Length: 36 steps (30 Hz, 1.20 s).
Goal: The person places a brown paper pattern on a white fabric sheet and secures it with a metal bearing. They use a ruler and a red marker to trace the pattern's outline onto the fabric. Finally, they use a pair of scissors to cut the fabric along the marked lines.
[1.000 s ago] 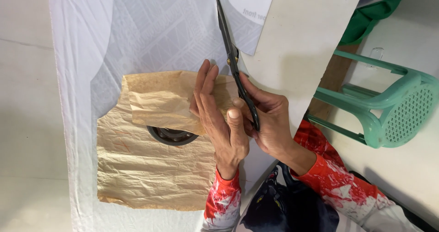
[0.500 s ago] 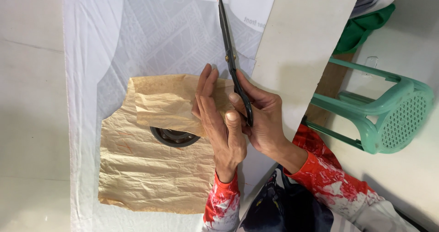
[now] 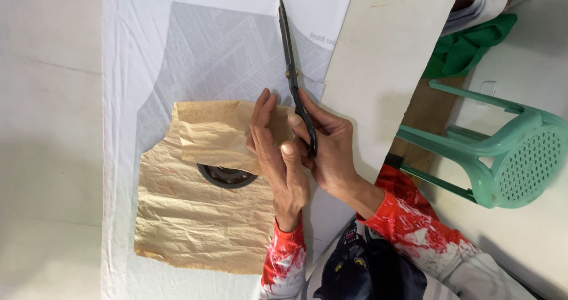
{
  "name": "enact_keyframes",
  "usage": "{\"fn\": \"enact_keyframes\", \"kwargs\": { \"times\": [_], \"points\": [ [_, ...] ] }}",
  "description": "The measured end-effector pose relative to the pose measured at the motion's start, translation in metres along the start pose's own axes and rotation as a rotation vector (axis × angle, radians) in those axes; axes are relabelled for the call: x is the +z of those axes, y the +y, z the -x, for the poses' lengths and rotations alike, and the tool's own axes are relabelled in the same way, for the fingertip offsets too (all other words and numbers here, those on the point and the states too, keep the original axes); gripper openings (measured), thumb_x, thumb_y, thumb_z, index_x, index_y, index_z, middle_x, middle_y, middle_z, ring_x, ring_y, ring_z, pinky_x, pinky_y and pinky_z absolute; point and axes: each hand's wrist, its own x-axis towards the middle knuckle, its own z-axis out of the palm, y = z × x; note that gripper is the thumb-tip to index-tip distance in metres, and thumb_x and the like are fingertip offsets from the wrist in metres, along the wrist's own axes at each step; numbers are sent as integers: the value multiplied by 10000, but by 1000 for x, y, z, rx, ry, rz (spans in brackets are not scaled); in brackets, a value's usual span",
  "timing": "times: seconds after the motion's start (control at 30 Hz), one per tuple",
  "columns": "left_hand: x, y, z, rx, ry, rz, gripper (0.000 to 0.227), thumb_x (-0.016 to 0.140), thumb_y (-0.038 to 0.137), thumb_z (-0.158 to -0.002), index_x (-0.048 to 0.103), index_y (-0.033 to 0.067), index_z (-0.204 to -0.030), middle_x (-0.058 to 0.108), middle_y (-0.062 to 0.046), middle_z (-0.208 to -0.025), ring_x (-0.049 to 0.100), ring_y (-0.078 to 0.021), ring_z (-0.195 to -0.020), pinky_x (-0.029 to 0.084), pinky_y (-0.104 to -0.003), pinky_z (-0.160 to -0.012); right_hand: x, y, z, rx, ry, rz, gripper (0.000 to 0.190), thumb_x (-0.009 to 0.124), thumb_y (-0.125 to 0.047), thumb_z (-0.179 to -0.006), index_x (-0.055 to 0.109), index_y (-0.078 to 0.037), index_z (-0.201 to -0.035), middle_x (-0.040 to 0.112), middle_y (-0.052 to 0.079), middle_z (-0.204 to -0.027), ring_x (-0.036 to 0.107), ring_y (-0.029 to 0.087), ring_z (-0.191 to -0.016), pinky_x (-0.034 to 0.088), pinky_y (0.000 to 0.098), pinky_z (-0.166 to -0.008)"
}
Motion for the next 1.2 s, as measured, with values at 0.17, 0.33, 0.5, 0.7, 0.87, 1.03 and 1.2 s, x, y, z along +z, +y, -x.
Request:
{"fn": "enact_keyframes", "kwargs": {
  "times": [0.17, 0.33, 0.5, 0.7, 0.87, 1.03, 1.2],
  "points": [
    [-3, 7, 2, 116, 68, 0, 589, 352, 506, -1088, 534, 44, -1404, 519, -174, -1480, 497, -337, -1413, 281, -437, -1208, -27, -20, 2, 52, -106, -17, 476, 769, -90, -896, 652, -16, -1351, 591, 115, -632, 522, 140, -405, 322, 219, -278],
    [-48, -1, 7, 353, 321, -353, 294, 755, 269, -923, 716, 108, -1166, 662, -114, -1257, 643, -327, -1199, 395, -426, -1080, -113, -48, 12, 57, -248, 284, 530, 767, 6, -816, 658, 22, -1335, 555, 130, -525, 484, 142, -345, 321, 200, -256],
    [-72, -14, 35, 173, 610, -619, 162, 829, 188, -914, 746, 168, -1052, 685, -2, -1162, 610, -251, -1108, 373, -378, -964, -162, -62, -15, 60, -304, 407, 549, 810, 110, -737, 679, 52, -1267, 602, 142, -562, 497, 128, -329, 329, 204, -227],
    [-54, 3, 24, 193, 671, -672, 212, 832, 162, -903, 730, 154, -1089, 673, -50, -1235, 624, -298, -1133, 317, -426, -969, -173, -124, -60, -33, -301, 512, 525, 748, 77, -797, 644, 34, -1310, 593, 89, -582, 474, 111, -364, 314, 190, -243],
    [-40, 3, 34, -276, 800, -800, 420, 782, 411, -862, 698, 130, -1162, 578, -61, -1288, 458, -295, -1173, 274, -492, -927, -192, -173, -79, 28, -521, 631, 556, 693, 94, -796, 614, 43, -1344, 548, 111, -489, 393, 125, -326, 266, 188, -255],
    [-24, 16, 23, -641, 857, -745, 489, 760, 527, -805, 618, 109, -1016, 465, -86, -1228, 345, -315, -1192, 285, -533, -921, -191, -195, -122, 230, -771, 660, 507, 604, 90, -894, 633, -35, -1384, 520, 84, -558, 375, 128, -493, 228, 186, -330],
    [-13, 20, 2, -619, 962, -822, 322, 755, 435, -856, 678, 130, -789, 490, -80, -1198, 361, -330, -1199, 279, -574, -911, -178, -216, -170, 330, -869, 709, 681, 666, 163, -798, 543, 31, -1454, 633, 108, -654, 461, 93, -491, 327, 142, -276]
  ]
}}
